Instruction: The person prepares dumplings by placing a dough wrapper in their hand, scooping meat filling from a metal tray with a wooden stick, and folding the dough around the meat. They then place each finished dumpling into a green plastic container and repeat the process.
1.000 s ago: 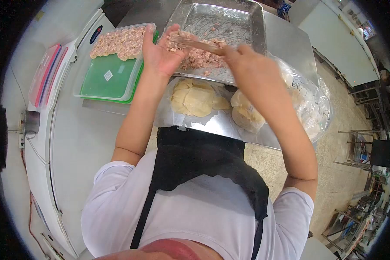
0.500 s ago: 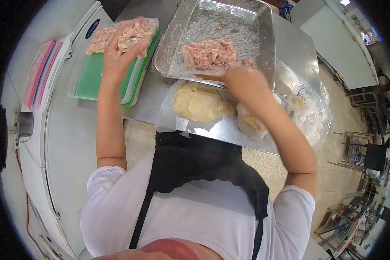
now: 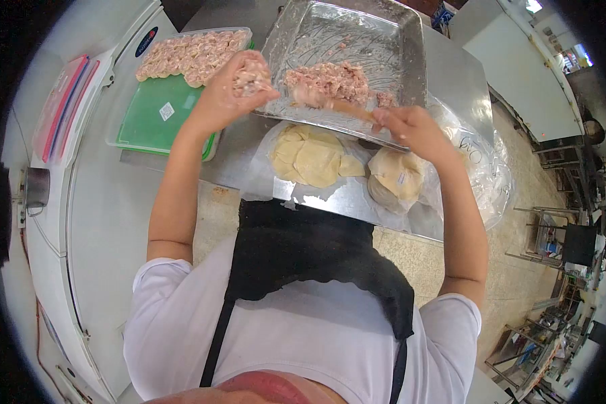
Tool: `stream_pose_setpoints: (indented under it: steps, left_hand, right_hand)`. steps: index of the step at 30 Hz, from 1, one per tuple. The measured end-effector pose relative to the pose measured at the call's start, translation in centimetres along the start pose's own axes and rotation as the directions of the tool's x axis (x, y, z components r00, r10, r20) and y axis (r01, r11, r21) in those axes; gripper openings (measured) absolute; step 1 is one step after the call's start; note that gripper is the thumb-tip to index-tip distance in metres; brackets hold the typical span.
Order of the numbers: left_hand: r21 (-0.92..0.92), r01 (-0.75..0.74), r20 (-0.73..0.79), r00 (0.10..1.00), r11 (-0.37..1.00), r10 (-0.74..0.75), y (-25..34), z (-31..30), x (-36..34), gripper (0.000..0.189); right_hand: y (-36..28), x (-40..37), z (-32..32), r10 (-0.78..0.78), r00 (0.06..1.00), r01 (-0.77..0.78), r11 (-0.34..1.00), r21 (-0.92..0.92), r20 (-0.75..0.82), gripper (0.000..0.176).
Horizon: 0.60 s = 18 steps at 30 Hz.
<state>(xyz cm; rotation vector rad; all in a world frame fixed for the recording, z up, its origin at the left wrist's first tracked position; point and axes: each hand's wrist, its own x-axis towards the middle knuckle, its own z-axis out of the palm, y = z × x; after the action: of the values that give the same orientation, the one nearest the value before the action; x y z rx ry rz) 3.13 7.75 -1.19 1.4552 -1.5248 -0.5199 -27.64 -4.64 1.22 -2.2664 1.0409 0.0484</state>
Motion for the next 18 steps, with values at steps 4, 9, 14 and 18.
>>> stream_pose_setpoints:
  steps: [4, 9, 14, 18]
  left_hand:
    - [-0.054, -0.234, -0.029, 0.972, 0.971, 0.233, 1.2, 2.7, 0.6, 0.034]
    - [-0.061, -0.220, 0.282, 0.932, 0.973, 0.229, 3.7, 3.4, 2.0, 0.035]
    - [-0.129, -0.171, 0.246, 0.949, 0.977, 0.199, 0.5, 5.1, 2.3, 0.040]
    - [-0.191, -0.138, 0.292, 0.937, 0.972, 0.190, 0.3, 5.5, 2.9, 0.040]
  right_hand:
    - [-2.7, -3.2, -1.7, -0.037, 0.978, 0.097, 0.953, 0.288, -0.207, 0.034]
    - [-2.5, -2.6, 0.8, -0.503, 0.749, 0.505, 0.855, -0.119, -0.432, 0.030]
    - [-0.6, -4.2, -3.0, -0.312, 0.887, 0.264, 0.948, -0.179, -0.342, 0.029]
    - [-0.3, -3.2, 0.7, -0.417, 0.858, 0.417, 0.906, -0.068, -0.299, 0.030]
